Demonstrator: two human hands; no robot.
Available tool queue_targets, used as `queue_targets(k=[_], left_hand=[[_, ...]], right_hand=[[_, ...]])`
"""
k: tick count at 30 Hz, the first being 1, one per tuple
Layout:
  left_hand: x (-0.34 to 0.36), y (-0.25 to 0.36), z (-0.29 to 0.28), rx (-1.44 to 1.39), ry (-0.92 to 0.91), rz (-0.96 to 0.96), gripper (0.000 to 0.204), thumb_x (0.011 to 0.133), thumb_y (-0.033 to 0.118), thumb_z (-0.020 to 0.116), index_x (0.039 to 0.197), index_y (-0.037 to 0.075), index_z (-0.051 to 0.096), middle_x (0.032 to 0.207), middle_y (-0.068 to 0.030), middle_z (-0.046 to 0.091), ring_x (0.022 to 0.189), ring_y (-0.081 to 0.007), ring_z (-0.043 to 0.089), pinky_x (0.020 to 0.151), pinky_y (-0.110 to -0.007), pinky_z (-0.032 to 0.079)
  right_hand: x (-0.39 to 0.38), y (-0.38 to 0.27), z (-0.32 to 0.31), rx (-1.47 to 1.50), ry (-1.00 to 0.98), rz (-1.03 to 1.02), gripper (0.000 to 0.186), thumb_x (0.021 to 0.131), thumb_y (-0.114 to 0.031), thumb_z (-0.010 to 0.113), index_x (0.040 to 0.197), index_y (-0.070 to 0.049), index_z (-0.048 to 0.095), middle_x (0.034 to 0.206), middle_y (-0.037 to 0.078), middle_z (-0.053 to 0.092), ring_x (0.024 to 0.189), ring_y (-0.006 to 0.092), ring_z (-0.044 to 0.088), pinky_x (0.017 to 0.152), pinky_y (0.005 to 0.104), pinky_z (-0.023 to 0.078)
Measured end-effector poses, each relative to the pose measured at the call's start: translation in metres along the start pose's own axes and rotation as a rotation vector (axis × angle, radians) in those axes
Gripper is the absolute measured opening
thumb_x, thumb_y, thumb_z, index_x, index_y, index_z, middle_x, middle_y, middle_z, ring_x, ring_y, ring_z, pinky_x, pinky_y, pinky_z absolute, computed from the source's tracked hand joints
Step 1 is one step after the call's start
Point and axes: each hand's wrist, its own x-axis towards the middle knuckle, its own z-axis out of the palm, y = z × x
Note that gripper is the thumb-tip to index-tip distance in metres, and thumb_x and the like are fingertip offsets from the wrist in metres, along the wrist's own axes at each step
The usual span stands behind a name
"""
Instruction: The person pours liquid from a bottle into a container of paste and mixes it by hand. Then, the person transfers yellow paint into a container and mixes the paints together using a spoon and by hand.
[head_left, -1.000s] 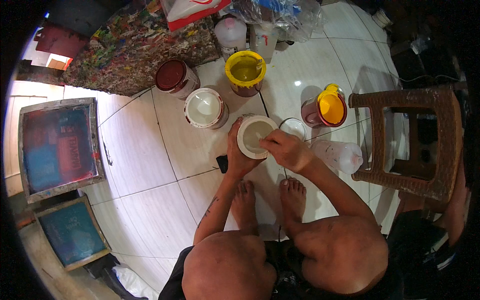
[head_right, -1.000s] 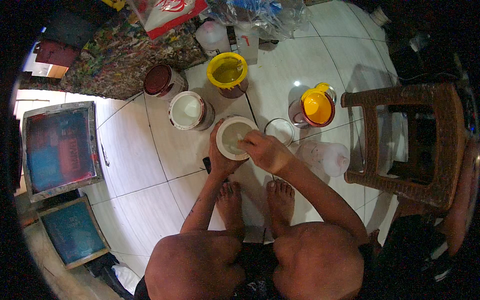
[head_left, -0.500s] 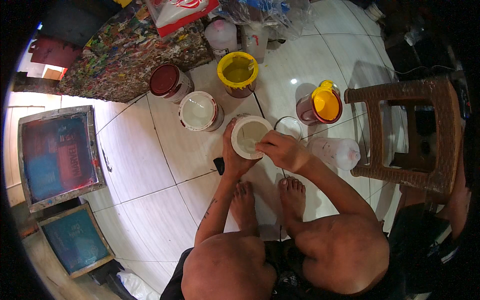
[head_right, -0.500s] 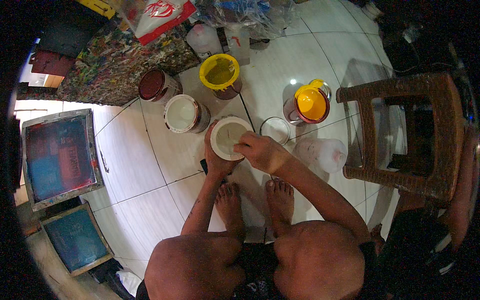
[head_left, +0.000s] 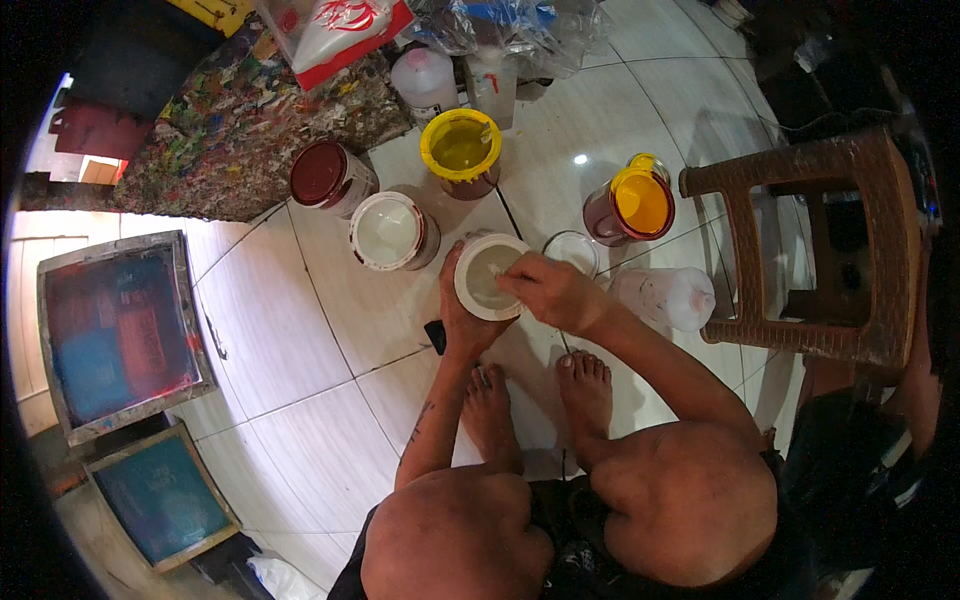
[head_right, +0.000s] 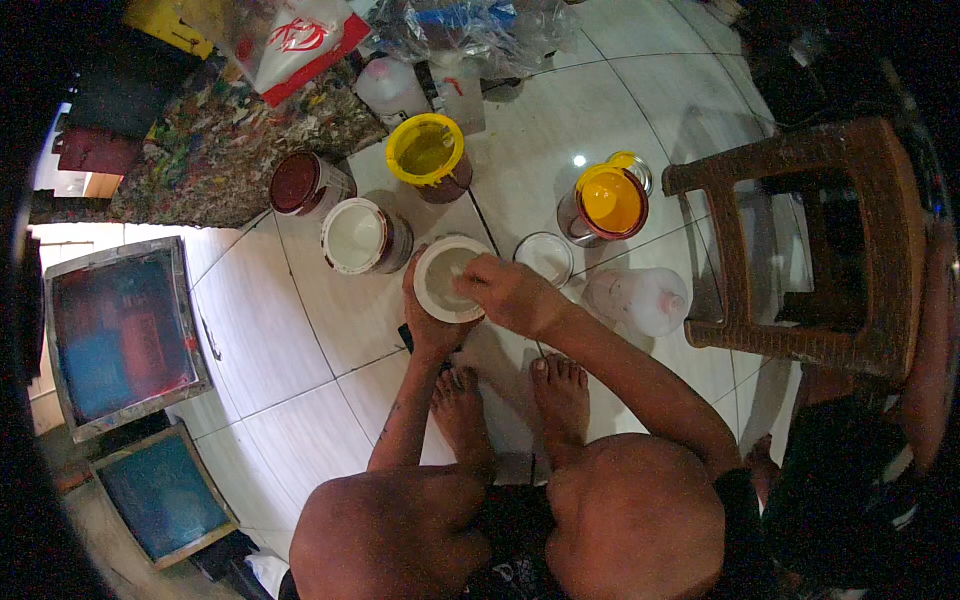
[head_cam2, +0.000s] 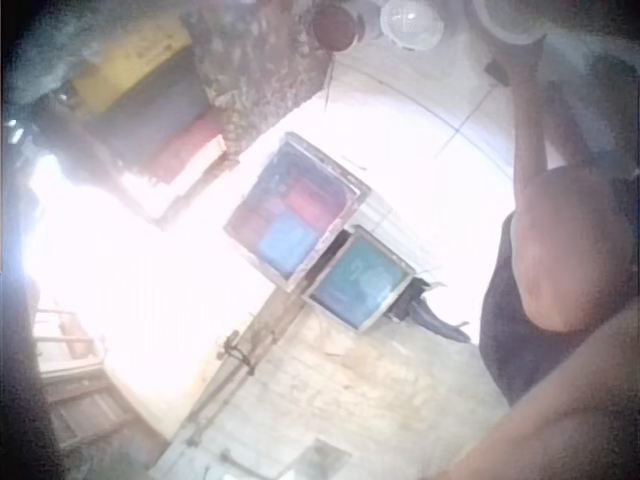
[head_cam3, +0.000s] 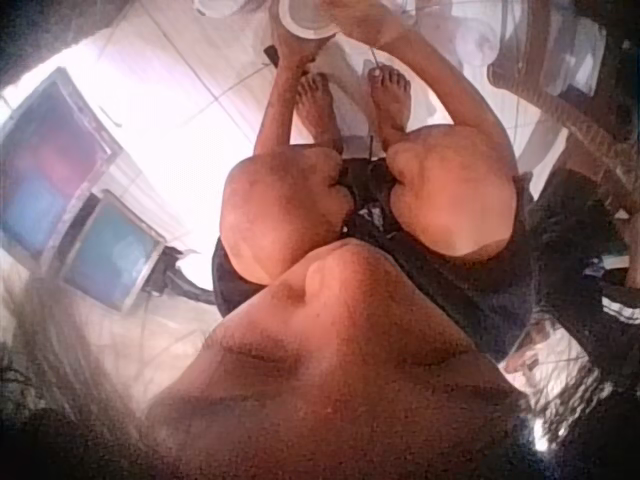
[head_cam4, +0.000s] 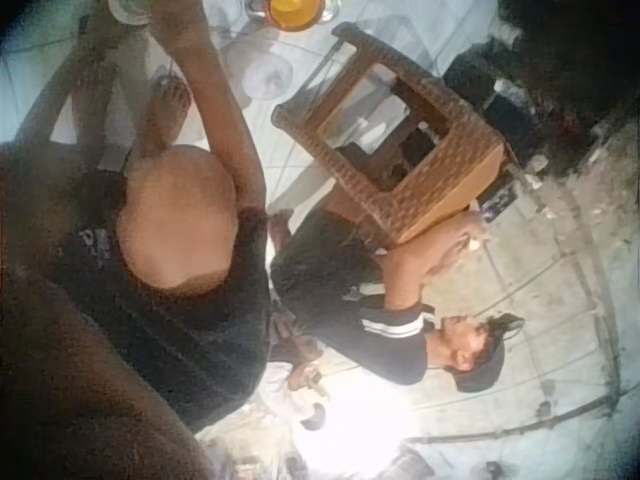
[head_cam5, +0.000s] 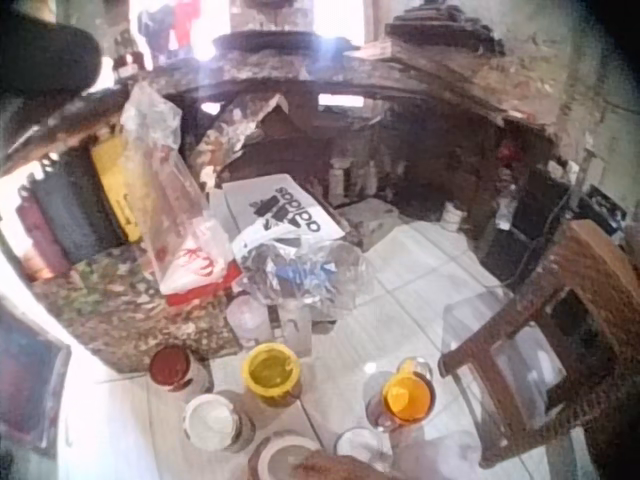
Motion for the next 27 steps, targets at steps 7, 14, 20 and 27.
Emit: queue_targets(k=[7, 14, 20, 27], left_hand=[[0.002, -0.001, 0.000, 0.008, 0.002, -0.009, 0.112, 0.059, 0.026, 0.095, 0.147, 0.000, 0.031, 0.144, -0.0221, 0.047, 0.130, -0.0363, 0.051, 0.108, -0.045, 0.043], [0.005, 0.000, 0.000, 0.010, -0.001, 0.039, 0.112, 0.060, 0.024, 0.095, 0.147, 0.001, 0.030, 0.144, -0.0219, 0.046, 0.130, -0.0377, 0.050, 0.107, -0.045, 0.043], [0.003, 0.002, 0.001, -0.011, -0.011, 0.042, 0.111, 0.060, 0.024, 0.095, 0.148, 0.003, 0.031, 0.145, -0.0221, 0.044, 0.132, -0.0394, 0.047, 0.110, -0.047, 0.039], [0.003, -0.001, 0.012, -0.027, -0.023, 0.061, 0.110, 0.059, 0.023, 0.095, 0.147, 0.002, 0.031, 0.146, -0.0233, 0.041, 0.136, -0.0435, 0.041, 0.113, -0.052, 0.035]], right_hand=[[0.002, 0.004, -0.003, 0.071, -0.024, -0.016, 0.023, 0.082, -0.005, 0.068, 0.104, -0.006, 0.071, 0.098, 0.010, 0.063, 0.088, 0.0264, 0.067, 0.074, 0.0352, 0.057], [0.004, -0.002, -0.008, 0.130, -0.097, -0.039, 0.024, 0.081, -0.004, 0.067, 0.104, -0.005, 0.070, 0.096, 0.008, 0.062, 0.091, 0.0252, 0.066, 0.075, 0.0348, 0.057], [0.008, 0.001, -0.020, -0.082, -0.056, -0.089, 0.030, 0.079, -0.001, 0.065, 0.108, -0.003, 0.067, 0.098, 0.009, 0.062, 0.092, 0.0248, 0.065, 0.073, 0.0353, 0.057], [-0.007, 0.001, -0.015, -0.001, -0.152, -0.013, 0.029, 0.078, -0.002, 0.068, 0.108, -0.004, 0.069, 0.097, 0.009, 0.062, 0.090, 0.0262, 0.066, 0.073, 0.0365, 0.057]])
